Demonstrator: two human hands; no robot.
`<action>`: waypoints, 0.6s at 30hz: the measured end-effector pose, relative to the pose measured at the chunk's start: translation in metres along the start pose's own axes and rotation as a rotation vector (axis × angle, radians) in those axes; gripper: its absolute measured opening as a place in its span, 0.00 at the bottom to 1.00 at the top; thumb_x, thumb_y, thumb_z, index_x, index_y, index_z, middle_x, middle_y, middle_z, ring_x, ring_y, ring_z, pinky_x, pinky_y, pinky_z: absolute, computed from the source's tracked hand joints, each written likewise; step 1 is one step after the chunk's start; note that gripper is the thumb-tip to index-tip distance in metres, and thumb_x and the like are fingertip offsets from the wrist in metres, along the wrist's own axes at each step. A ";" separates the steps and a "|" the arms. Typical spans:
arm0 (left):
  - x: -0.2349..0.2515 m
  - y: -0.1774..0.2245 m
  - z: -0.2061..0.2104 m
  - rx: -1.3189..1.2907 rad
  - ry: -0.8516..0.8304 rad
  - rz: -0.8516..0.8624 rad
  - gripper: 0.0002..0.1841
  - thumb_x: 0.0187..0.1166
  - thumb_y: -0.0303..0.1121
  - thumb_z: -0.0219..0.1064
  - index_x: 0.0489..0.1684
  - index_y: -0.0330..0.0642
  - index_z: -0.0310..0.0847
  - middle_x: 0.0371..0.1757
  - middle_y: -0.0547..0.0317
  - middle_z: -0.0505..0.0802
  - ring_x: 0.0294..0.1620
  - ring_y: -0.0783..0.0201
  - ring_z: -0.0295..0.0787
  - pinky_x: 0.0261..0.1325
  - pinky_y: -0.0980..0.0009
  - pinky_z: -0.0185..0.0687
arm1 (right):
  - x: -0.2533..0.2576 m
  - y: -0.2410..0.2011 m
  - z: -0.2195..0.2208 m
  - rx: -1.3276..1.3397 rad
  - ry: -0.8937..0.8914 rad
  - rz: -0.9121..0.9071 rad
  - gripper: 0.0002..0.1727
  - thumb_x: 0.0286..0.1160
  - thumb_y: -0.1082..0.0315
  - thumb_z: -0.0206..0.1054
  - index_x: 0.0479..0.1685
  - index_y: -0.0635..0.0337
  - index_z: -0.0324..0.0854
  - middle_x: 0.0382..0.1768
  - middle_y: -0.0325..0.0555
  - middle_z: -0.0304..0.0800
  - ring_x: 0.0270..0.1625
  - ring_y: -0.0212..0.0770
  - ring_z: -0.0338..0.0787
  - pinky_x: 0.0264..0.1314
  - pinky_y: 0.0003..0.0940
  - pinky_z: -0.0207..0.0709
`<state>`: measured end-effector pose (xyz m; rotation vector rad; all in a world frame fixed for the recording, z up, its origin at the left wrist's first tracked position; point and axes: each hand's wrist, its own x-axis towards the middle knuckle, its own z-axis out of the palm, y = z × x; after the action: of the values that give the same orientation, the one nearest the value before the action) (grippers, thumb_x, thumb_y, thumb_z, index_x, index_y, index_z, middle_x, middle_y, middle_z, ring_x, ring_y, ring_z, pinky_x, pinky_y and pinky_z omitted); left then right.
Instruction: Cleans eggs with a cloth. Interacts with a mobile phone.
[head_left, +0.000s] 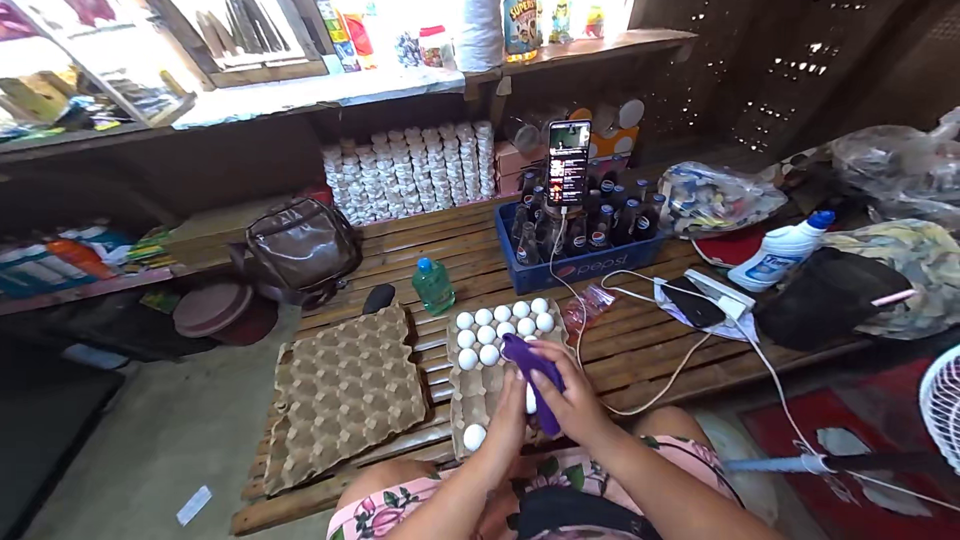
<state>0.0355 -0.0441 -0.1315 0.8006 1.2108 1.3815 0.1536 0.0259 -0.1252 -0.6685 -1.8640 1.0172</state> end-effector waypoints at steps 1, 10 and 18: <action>0.000 0.000 0.001 0.003 -0.020 0.008 0.30 0.91 0.53 0.38 0.75 0.35 0.62 0.54 0.53 0.86 0.46 0.67 0.88 0.47 0.69 0.87 | 0.002 -0.001 -0.004 0.058 0.010 0.070 0.23 0.84 0.59 0.60 0.68 0.69 0.80 0.70 0.58 0.82 0.76 0.43 0.79 0.80 0.39 0.72; 0.003 0.013 0.000 -0.250 0.179 -0.065 0.33 0.94 0.52 0.28 0.74 0.39 0.72 0.58 0.52 0.91 0.60 0.62 0.89 0.63 0.62 0.86 | -0.020 0.008 0.021 -0.115 0.039 -0.165 0.22 0.85 0.52 0.62 0.69 0.57 0.78 0.73 0.59 0.78 0.77 0.45 0.78 0.79 0.41 0.74; 0.002 0.002 -0.001 -0.044 -0.127 0.082 0.20 0.91 0.47 0.49 0.64 0.39 0.65 0.43 0.61 0.88 0.37 0.70 0.87 0.40 0.72 0.86 | 0.002 -0.001 -0.008 0.142 0.054 0.136 0.24 0.84 0.59 0.60 0.70 0.70 0.76 0.69 0.56 0.81 0.73 0.40 0.80 0.78 0.37 0.74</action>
<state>0.0333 -0.0426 -0.1300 0.9022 1.0561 1.3973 0.1601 0.0298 -0.1217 -0.7382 -1.6999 1.1954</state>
